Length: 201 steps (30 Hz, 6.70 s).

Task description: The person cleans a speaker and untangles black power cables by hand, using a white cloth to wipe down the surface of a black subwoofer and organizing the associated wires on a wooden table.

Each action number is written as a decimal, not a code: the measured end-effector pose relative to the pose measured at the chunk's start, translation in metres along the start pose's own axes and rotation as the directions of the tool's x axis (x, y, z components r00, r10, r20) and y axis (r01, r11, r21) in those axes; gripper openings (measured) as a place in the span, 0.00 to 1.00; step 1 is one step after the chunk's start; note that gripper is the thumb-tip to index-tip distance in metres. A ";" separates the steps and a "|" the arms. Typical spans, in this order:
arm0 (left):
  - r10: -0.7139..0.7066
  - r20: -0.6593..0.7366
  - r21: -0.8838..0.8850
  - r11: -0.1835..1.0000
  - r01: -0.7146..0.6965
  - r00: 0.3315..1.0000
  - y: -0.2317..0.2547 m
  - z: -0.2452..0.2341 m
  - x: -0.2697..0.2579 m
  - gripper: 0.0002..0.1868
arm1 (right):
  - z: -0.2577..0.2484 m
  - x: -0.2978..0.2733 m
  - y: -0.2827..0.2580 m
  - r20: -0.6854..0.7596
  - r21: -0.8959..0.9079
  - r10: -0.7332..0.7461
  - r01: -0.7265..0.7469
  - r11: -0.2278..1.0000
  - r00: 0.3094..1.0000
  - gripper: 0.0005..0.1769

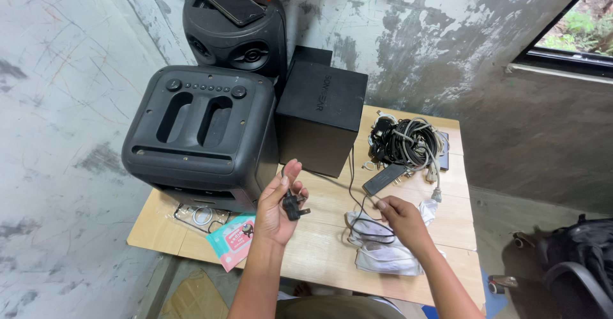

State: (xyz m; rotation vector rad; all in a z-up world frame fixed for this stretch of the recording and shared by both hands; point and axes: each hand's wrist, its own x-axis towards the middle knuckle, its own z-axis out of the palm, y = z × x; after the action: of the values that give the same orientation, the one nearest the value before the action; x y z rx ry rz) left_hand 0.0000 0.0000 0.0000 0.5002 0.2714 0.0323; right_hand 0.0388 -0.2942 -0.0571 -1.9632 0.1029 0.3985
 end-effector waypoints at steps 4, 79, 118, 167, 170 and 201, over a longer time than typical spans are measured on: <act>0.000 0.113 0.364 0.931 -0.041 0.994 -0.011 0.000 -0.001 0.21 | 0.001 -0.014 -0.024 0.027 -0.458 -0.298 0.276 0.845 0.954 0.11; -0.279 0.763 0.619 0.056 -0.784 0.583 -0.144 0.077 0.194 0.10 | -0.106 0.114 -0.015 0.065 -0.117 0.137 -0.129 0.985 0.988 0.11; -0.614 0.324 0.894 0.448 -0.021 0.720 -0.114 0.097 0.222 0.17 | -0.216 0.116 -0.077 -0.088 0.134 0.019 -0.007 0.991 0.996 0.12; -0.554 0.066 0.685 0.630 0.366 0.830 -0.139 0.078 0.221 0.09 | -0.030 0.128 -0.043 0.104 -0.324 -0.129 0.156 0.933 0.986 0.09; -0.388 0.354 0.836 0.538 -0.103 0.851 -0.152 0.071 0.220 0.12 | -0.054 0.115 -0.070 0.182 -0.240 -0.087 0.130 0.962 0.979 0.12; -0.296 0.349 0.814 0.566 -0.131 0.889 -0.162 0.094 0.210 0.13 | -0.055 0.127 -0.058 0.075 -0.390 -0.256 0.264 0.882 0.964 0.07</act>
State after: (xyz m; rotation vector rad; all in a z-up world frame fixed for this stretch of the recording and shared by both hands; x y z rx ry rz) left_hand 0.2213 -0.1658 -0.0506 1.4330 -0.1915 -0.3329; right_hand 0.1859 -0.3057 -0.0270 -2.3347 -0.2767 0.2753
